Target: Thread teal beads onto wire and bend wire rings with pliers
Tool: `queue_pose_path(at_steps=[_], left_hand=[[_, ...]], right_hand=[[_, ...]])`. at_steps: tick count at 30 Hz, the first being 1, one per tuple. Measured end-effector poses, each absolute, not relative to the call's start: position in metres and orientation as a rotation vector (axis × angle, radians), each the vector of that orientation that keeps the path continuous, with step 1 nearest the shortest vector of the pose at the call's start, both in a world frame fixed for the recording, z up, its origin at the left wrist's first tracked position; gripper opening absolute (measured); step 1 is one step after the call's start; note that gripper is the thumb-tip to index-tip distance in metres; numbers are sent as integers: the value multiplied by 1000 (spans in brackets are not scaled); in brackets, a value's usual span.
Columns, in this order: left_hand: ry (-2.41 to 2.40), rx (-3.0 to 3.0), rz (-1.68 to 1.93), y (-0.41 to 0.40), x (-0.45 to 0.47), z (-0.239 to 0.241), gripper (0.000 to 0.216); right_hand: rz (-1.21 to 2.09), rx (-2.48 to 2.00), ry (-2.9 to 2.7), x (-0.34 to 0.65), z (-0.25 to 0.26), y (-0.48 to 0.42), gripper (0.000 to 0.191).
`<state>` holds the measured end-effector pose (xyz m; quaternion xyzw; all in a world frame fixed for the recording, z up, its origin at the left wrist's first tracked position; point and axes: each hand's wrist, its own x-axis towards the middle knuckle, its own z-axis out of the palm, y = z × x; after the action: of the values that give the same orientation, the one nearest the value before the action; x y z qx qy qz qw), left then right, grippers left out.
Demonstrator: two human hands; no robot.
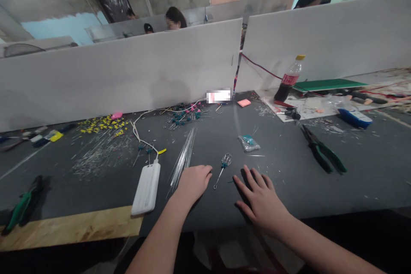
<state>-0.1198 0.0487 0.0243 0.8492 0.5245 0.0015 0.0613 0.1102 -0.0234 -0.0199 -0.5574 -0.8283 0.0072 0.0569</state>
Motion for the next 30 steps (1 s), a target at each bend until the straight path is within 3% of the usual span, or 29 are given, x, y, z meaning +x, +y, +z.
queue_pose_path(at_steps=[8, 21, 30], left_hand=[[1589, 2573, 4, 50, -120, 24, 23], [1595, 2580, 12, 48, -120, 23, 24], [1600, 2591, -8, 48, -119, 24, 25]], right_hand=[[26, -1734, -2483, 97, -14, 0, 59], [-58, -1520, -2547, 115, -31, -70, 65], [-15, -1620, -2523, 101, -23, -32, 62]])
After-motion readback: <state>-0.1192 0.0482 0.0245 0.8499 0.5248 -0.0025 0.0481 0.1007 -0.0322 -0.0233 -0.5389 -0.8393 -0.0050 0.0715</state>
